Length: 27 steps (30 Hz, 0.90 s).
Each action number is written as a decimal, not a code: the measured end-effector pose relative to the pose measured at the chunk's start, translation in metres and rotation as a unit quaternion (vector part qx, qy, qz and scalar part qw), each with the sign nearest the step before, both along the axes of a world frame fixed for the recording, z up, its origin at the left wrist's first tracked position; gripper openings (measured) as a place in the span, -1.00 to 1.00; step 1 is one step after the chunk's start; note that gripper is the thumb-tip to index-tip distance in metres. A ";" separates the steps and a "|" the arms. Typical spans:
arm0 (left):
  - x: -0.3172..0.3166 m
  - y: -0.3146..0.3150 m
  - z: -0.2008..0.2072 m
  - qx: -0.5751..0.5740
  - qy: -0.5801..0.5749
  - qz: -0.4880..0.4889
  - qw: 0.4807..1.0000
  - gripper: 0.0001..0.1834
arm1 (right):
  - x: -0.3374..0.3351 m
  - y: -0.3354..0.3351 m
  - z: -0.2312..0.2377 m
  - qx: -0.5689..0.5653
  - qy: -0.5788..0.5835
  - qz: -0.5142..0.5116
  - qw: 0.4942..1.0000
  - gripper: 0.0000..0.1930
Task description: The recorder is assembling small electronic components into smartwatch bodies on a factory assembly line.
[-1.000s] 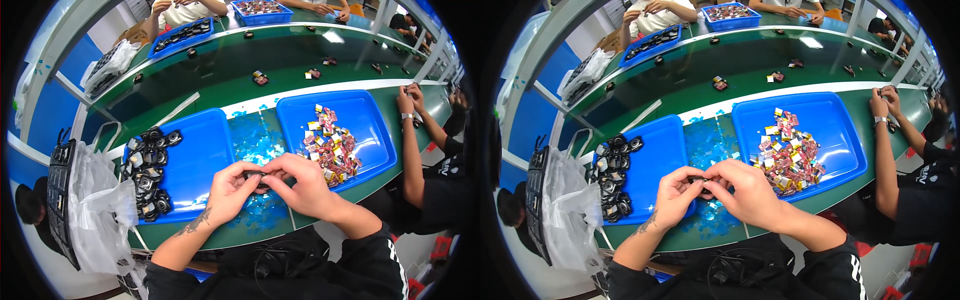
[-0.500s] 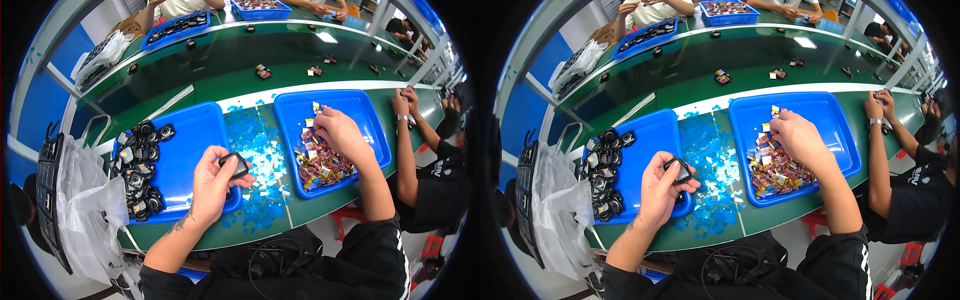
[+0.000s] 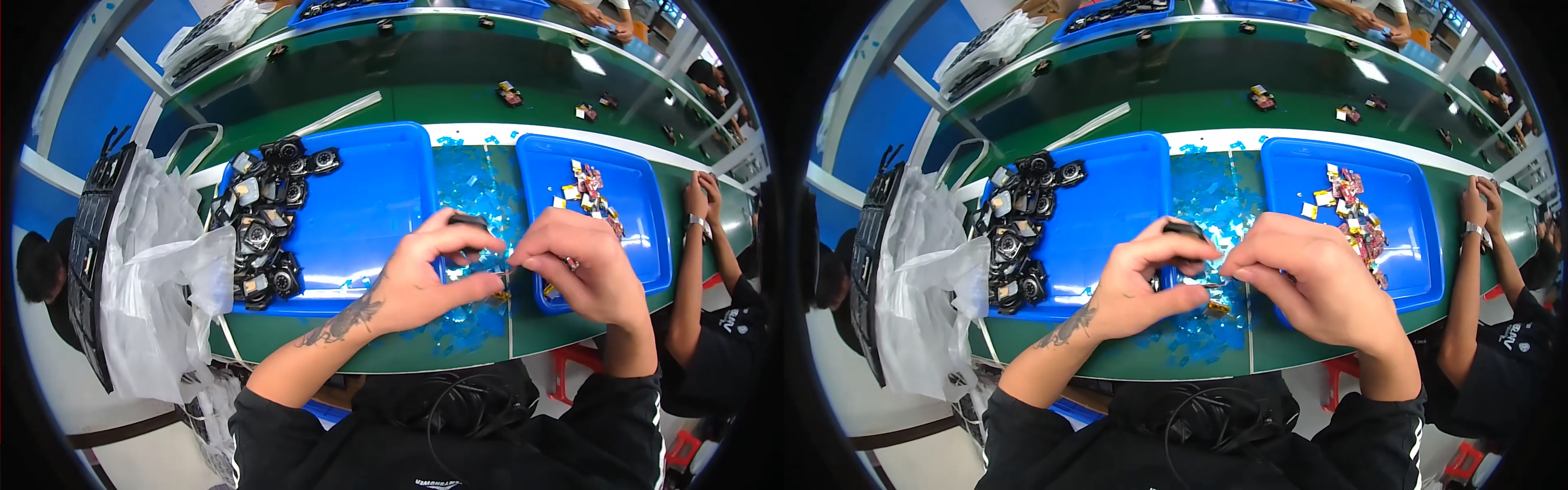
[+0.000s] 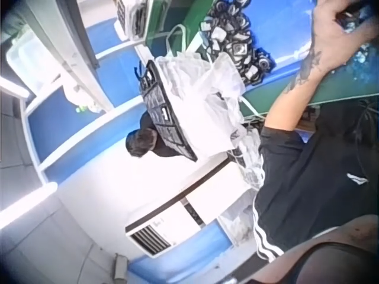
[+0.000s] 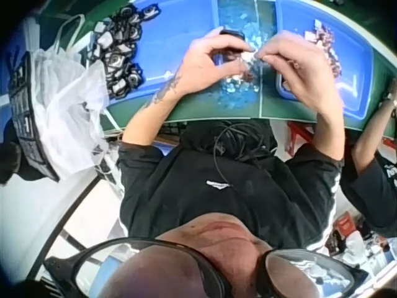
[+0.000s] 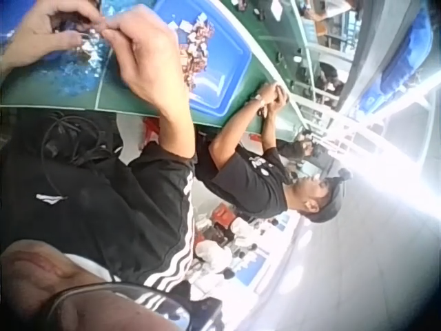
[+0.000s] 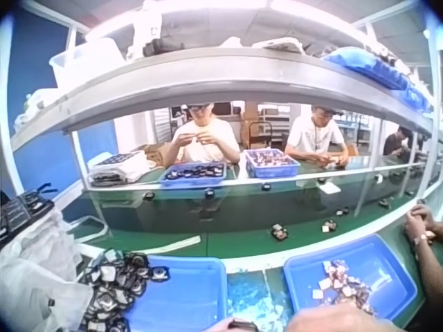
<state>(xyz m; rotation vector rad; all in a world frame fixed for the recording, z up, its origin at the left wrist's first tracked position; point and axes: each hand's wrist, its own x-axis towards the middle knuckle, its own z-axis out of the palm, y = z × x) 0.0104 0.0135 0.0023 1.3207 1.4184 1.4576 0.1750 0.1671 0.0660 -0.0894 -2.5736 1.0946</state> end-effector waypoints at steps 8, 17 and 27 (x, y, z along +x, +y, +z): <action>0.004 0.001 -0.011 -0.016 0.007 0.019 1.000 -0.89 | -0.016 -0.015 -0.031 -0.209 -0.034 -0.106 0.972 -0.88; 0.010 -0.003 -0.009 -0.010 -0.007 0.092 0.996 -0.92 | -0.022 -0.036 -0.041 0.100 0.023 -0.172 0.980 -0.86; 0.004 -0.001 -0.010 -0.027 -0.048 0.055 0.997 -0.87 | 0.000 -0.032 -0.044 -0.100 -0.012 -0.153 0.983 -0.65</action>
